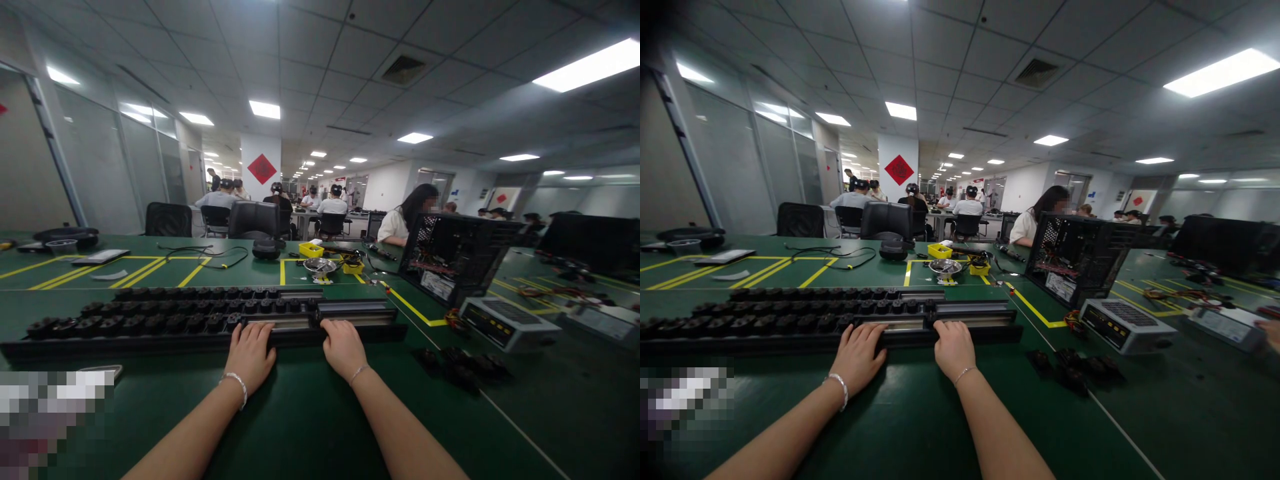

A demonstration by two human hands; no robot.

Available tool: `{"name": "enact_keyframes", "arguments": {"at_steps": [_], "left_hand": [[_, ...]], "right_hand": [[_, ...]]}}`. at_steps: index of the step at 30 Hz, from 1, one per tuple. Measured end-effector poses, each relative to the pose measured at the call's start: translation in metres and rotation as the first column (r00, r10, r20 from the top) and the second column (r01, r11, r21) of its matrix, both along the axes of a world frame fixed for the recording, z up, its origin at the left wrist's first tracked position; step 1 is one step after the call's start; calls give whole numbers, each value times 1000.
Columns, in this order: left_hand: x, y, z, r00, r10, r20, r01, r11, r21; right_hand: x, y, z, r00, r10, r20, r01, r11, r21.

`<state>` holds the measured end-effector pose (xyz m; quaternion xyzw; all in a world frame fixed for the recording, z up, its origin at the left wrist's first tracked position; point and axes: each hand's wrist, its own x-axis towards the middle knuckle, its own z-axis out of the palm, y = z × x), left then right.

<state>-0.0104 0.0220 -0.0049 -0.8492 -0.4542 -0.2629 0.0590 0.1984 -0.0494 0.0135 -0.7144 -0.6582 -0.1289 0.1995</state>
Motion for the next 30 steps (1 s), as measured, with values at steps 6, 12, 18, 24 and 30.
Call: {"name": "enact_keyframes", "arguments": {"at_steps": [6, 12, 18, 24, 30], "left_hand": [[0, 0, 1, 1000, -1, -4, 1, 1000, -5], [1, 0, 1, 1000, -3, -2, 3, 1000, -5], [1, 0, 0, 1000, 2, 1, -2, 1000, 1], [1, 2, -1, 1000, -5, 9, 5, 1000, 20], [0, 1, 0, 1000, -2, 7, 2, 1000, 6]], "right_hand": [[6, -2, 0, 999, -30, -15, 30, 1000, -3], [10, -2, 2, 999, -25, -28, 25, 1000, -15], [15, -3, 6, 1000, 12, -7, -12, 997, -71], [18, -4, 9, 1000, 16, -9, -17, 995, -95], [21, -4, 12, 1000, 13, -27, -15, 994, -106]]}}
